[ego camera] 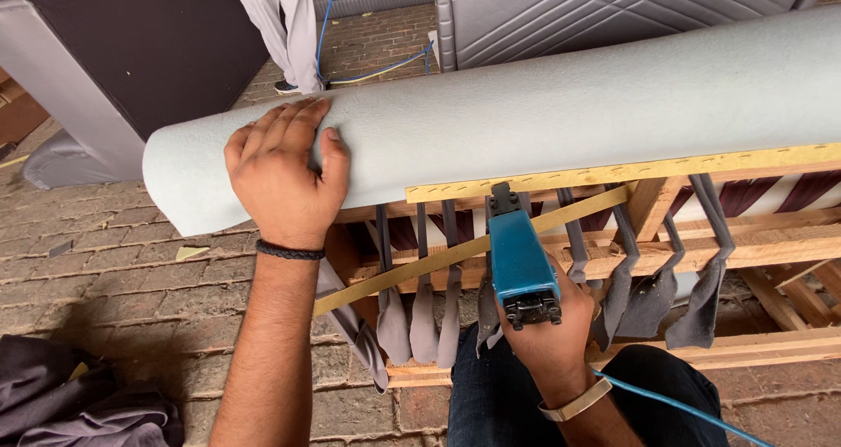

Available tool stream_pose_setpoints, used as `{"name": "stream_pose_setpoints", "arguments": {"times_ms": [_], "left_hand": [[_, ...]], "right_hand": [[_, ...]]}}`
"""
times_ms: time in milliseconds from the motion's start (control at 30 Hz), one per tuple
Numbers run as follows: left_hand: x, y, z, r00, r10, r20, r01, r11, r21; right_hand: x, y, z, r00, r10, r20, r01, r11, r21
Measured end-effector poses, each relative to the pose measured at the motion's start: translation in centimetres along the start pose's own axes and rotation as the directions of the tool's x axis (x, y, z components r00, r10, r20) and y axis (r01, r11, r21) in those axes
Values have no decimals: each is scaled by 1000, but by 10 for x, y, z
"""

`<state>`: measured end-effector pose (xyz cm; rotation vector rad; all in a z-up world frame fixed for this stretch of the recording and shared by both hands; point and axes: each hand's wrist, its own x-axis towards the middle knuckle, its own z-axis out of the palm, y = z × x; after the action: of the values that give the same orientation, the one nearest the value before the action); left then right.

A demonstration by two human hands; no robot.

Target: The person uses a pneumatic nail gun to attach thin wooden strips to the underside of a sofa frame. They position each strip along the frame and fire nails to secure it in place.

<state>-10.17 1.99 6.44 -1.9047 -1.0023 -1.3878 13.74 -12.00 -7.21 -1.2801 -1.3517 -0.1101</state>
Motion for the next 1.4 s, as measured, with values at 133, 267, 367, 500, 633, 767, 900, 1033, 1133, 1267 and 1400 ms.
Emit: {"name": "stream_pose_setpoints", "arguments": {"times_ms": [133, 267, 367, 500, 633, 767, 900, 1033, 1133, 1267, 1400], "left_hand": [[0, 2, -1, 1000, -2, 14, 1, 1000, 21], [-1, 0, 0, 999, -21, 26, 21, 1000, 20], [-7, -2, 1, 1000, -10, 20, 10, 1000, 12], [-47, 19, 8, 982, 7, -187, -22, 997, -78], [-114, 85, 56, 978, 181, -105, -208, 897, -391], [-147, 124, 95, 964, 97, 249, 6, 924, -383], [-147, 140, 109, 948, 1, 318, 123, 921, -369], [-144, 147, 117, 943, -73, 324, 185, 926, -330], [-147, 148, 120, 947, -27, 321, 115, 959, -260], [-151, 150, 122, 944, -19, 329, 74, 985, -154], [-149, 154, 123, 955, -10, 297, 51, 990, -129]], "right_hand": [[6, 0, -3, 998, 51, 36, -50, 998, -28], [3, 3, -8, 1000, 1, 7, -2, 1000, 18], [-1, 12, -16, 999, 14, -51, -11, 998, 65], [1, 31, -34, 986, 108, -129, -105, 994, 26], [6, 46, -50, 967, 212, -145, -202, 976, 82], [8, 54, -56, 952, 281, -120, -264, 954, 143], [7, 63, -61, 966, 245, -88, -231, 962, 143], [7, 78, -75, 940, 328, -90, -320, 943, 91], [10, 90, -88, 937, 323, -134, -306, 943, 132], [16, 98, -99, 939, 312, -146, -301, 949, 90], [15, 103, -105, 929, 361, -84, -356, 932, 68]]}}
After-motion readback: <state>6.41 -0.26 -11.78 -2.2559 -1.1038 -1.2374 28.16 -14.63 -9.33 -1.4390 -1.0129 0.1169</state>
